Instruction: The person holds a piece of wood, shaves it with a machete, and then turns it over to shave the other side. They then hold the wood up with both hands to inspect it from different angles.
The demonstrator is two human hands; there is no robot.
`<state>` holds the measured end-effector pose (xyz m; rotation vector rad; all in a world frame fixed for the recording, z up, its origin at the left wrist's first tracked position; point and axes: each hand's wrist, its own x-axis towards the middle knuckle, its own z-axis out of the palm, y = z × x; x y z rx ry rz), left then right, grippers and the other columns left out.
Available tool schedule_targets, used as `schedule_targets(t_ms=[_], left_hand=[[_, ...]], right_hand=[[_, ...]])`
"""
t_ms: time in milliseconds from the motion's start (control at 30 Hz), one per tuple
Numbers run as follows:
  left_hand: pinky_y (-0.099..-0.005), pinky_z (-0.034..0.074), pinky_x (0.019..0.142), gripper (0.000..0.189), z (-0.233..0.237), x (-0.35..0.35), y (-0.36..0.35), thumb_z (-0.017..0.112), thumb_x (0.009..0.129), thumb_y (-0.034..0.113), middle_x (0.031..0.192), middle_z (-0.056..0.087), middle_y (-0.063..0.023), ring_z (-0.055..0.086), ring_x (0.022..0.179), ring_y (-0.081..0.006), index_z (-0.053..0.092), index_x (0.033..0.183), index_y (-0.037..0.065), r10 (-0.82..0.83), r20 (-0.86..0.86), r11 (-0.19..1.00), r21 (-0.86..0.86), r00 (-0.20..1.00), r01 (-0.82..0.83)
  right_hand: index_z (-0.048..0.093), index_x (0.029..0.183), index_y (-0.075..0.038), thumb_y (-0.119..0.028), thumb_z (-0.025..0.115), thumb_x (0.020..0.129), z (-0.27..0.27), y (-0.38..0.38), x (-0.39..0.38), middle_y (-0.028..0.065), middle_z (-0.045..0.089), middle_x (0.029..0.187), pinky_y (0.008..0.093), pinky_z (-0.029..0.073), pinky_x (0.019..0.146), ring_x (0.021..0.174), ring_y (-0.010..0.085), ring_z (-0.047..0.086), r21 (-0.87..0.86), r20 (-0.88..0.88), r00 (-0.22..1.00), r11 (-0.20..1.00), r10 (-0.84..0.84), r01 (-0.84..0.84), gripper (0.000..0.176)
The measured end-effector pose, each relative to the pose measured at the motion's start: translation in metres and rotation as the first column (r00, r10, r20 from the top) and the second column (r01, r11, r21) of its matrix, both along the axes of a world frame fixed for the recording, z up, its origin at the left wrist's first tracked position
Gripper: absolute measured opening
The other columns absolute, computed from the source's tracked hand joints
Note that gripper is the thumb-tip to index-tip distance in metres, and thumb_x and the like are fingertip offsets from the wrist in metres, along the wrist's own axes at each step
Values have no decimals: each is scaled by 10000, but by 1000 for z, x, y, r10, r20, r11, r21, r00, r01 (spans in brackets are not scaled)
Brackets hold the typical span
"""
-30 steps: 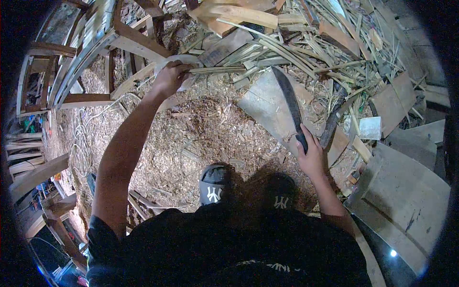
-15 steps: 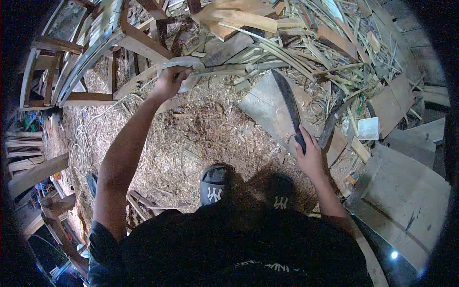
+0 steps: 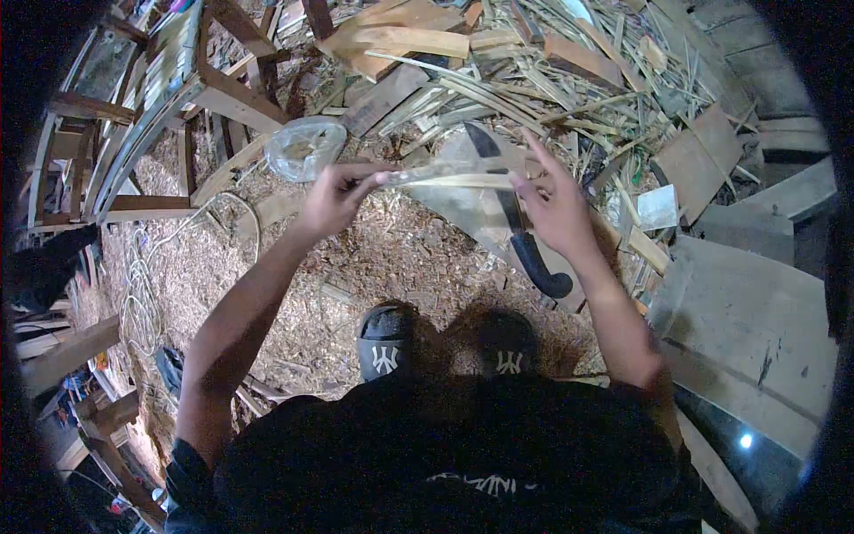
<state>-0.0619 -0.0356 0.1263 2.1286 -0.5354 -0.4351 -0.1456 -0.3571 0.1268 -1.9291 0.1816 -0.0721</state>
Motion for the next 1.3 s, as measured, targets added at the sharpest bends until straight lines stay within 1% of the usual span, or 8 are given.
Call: schedule_targets(t_ms=[100,167,267,333,467,900,1200,1300], left_hand=[[-311,514,808,312,3,-6,-13,631,1004,247,973,736,-121,642,874,-141,717,1144,-18,-32,-64,993,-115,997,25],[-302,514,782,302,5,-6,-16,634,1002,241,960,731,-108,641,854,-137,721,1137,-15,0,-143,996,-89,990,-13],[-269,525,725,294,2,0,-8,634,1005,228,974,727,-87,654,820,-129,709,1173,-2,13,-300,998,-47,954,-29],[-295,558,806,316,-2,-2,-7,604,1018,220,1096,718,-95,671,912,-130,678,1215,-16,19,-476,945,-278,879,-171],[-383,561,976,436,-3,-2,-3,449,1078,258,1252,641,-217,685,1087,-285,540,1317,-96,-48,-740,778,-448,670,-440],[-377,545,1026,343,-10,-6,-8,566,1011,72,1297,620,-200,664,1133,-282,544,1320,-77,-2,-669,805,-442,744,-396],[-375,560,992,307,-13,-6,-7,529,1043,136,1227,660,-188,693,1073,-277,559,1279,-57,22,-700,786,-429,714,-444],[-382,567,979,308,-13,-6,-7,522,1048,150,1210,667,-191,704,1043,-277,556,1282,-48,36,-715,778,-419,699,-468]], right_hand=[[601,1344,-42,-143,676,956,-16,0,2,183,656,1221,330,591,781,962,241,705,-270,256,956,960,143,-72,409],[637,1276,-19,-71,669,951,-1,9,-6,154,662,1184,295,605,685,801,199,718,306,-174,984,951,24,31,330],[646,1237,-6,-21,654,949,-7,7,-10,140,658,1157,267,606,614,724,176,711,390,-200,978,911,-54,130,288],[636,1233,22,-17,646,954,-8,1,-12,152,667,1115,286,620,657,763,185,714,416,-244,968,894,-65,165,281],[597,1251,62,-9,622,962,-13,-5,-15,154,656,1052,322,631,779,867,208,709,506,-225,973,846,-58,168,299],[574,1300,46,-90,528,1036,-20,-9,-21,154,656,1109,337,626,834,923,224,703,510,-209,976,844,-65,165,301],[550,1249,42,-57,478,1045,-17,-8,-22,160,632,1220,360,628,856,1007,241,685,583,-193,973,783,-127,218,238],[541,1267,48,-30,496,1028,-13,-11,-22,169,645,1200,351,594,901,1026,239,683,436,-203,977,887,-69,154,256]])
